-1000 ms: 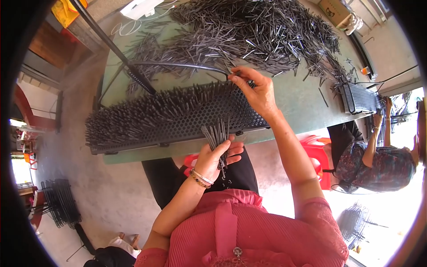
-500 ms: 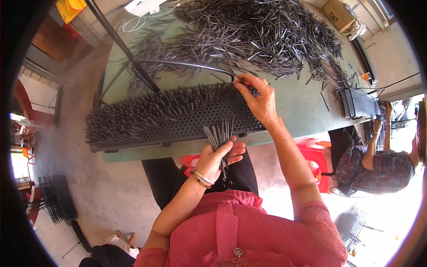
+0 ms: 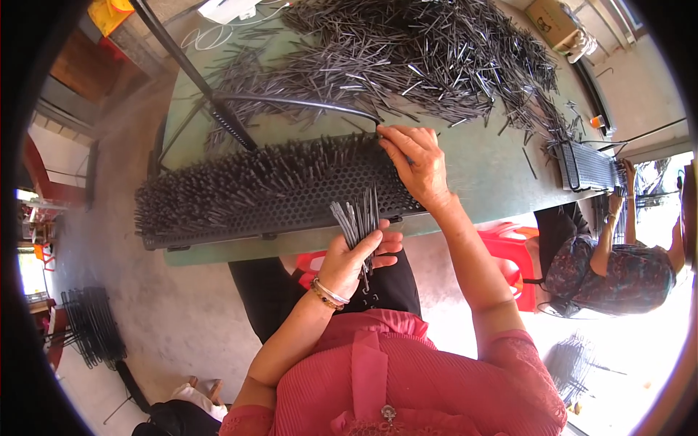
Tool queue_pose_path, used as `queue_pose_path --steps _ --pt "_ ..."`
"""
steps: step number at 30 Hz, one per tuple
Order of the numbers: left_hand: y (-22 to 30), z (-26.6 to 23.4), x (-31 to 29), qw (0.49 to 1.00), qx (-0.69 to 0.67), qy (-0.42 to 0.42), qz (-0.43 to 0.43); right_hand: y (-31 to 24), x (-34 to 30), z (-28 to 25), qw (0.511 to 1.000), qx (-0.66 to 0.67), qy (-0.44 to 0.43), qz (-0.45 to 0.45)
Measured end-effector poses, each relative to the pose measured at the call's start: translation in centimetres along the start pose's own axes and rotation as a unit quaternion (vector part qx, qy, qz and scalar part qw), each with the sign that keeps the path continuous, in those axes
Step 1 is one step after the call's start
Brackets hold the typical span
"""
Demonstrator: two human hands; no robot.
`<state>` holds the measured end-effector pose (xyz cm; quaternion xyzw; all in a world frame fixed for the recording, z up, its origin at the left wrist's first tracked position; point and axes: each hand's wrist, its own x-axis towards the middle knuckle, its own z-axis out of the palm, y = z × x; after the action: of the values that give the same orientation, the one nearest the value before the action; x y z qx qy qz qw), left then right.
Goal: Manually inserting thin bristles into a perforated frame to assemble a brush component.
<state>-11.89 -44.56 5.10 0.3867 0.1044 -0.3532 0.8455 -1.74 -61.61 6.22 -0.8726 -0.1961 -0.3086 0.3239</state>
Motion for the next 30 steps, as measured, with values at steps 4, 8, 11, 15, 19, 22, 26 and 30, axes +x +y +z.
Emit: queue_pose_path --steps 4,8,11,15,19,22,26,30 --pt "-0.3 -0.1 0.4 1.0 -0.015 0.014 -0.015 0.0 -0.1 -0.1 0.998 -0.045 0.016 -0.032" --pt "-0.2 0.1 0.2 1.0 -0.004 0.015 -0.017 -0.3 0.0 0.0 0.996 -0.073 0.013 -0.054" --pt "-0.1 0.2 0.1 1.0 0.005 0.014 -0.012 -1.0 0.2 -0.7 0.998 -0.049 0.043 -0.023" --pt "0.7 1.0 -0.3 1.0 0.022 0.01 0.007 -3.6 -1.1 -3.1 0.944 0.184 -0.07 0.266" --pt "0.2 1.2 0.1 0.998 0.059 0.002 0.027 -4.7 -2.4 -4.3 0.844 0.319 -0.214 0.374" --pt "-0.2 1.5 0.0 0.997 0.077 0.003 -0.002 -4.4 -3.5 -4.5 0.818 0.35 -0.211 0.405" --pt "-0.2 2.0 0.1 0.998 0.067 0.008 -0.001 -3.9 -3.9 -5.0 0.774 0.425 -0.175 0.436" --pt "-0.3 2.1 0.5 0.999 0.041 0.019 -0.01 -3.3 -3.8 -5.4 0.803 0.413 -0.105 0.417"
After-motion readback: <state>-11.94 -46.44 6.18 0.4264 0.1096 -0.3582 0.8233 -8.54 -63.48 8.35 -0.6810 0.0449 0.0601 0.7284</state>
